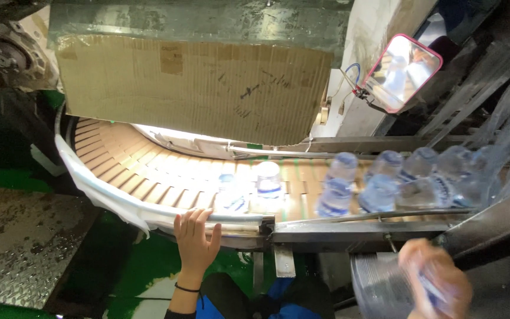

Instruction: Arranging and placing plastic water cups onto a moving conveyor belt in a production line to ensure every slot is filled.

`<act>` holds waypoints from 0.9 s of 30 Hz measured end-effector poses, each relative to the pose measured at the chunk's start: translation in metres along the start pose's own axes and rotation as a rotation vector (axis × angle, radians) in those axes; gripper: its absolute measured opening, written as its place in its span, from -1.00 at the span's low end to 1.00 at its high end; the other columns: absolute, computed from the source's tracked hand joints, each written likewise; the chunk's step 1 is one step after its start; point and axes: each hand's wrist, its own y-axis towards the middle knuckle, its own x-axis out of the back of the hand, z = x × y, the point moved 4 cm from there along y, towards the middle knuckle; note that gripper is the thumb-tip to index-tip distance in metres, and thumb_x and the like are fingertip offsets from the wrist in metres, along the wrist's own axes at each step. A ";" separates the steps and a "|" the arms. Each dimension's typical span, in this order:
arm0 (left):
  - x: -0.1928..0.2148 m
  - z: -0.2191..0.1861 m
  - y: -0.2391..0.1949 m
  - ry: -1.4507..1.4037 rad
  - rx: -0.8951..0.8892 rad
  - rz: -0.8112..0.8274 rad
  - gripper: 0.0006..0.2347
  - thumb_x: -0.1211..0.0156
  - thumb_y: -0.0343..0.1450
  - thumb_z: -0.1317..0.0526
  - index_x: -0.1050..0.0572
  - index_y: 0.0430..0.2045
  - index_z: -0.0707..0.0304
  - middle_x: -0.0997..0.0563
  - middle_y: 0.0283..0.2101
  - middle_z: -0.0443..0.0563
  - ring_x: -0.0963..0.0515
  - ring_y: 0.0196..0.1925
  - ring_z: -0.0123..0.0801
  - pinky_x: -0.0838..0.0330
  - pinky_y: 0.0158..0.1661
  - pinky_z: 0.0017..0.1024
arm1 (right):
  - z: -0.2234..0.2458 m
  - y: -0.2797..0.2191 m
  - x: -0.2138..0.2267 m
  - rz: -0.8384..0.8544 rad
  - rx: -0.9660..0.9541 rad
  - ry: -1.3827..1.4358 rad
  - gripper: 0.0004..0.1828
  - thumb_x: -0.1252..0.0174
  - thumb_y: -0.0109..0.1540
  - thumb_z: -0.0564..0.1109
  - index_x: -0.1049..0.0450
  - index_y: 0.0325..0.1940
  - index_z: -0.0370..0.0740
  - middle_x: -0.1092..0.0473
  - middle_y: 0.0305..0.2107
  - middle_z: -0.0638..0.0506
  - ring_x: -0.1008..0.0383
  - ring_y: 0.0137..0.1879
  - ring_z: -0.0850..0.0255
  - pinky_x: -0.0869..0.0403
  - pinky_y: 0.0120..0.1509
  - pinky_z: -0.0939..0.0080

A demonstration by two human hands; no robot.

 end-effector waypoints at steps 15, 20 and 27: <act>0.003 0.000 -0.004 -0.006 0.009 0.037 -0.68 -0.01 0.51 -0.02 -0.50 -0.05 0.19 -0.58 0.02 0.01 -0.50 0.21 -0.09 -0.09 0.38 -0.05 | -0.075 -0.047 -0.173 -0.548 -1.367 0.918 -0.27 -0.09 0.22 0.21 -0.34 0.32 -0.33 -0.39 0.13 -0.30 -0.39 0.15 -0.26 -0.45 0.17 -0.19; -0.001 0.001 -0.002 0.006 -0.019 0.015 -0.69 -0.03 0.50 -0.01 -0.49 -0.06 0.21 -0.58 0.01 0.02 -0.51 0.18 -0.11 -0.05 0.40 -0.09 | -0.070 -0.041 -0.175 -0.483 -1.312 1.073 -0.23 -0.19 0.20 0.15 -0.23 0.40 -0.25 -0.30 0.23 -0.33 -0.36 0.21 -0.28 -0.46 0.25 -0.23; -0.002 0.002 -0.004 0.006 -0.031 0.000 -0.68 -0.02 0.51 -0.02 -0.49 -0.05 0.22 -0.58 0.01 0.03 -0.51 0.17 -0.10 0.02 0.43 -0.12 | -0.077 -0.049 -0.172 -0.577 -1.414 1.017 -0.27 -0.04 0.26 0.19 -0.25 0.40 -0.29 -0.34 0.20 -0.29 -0.39 0.19 -0.25 -0.46 0.22 -0.22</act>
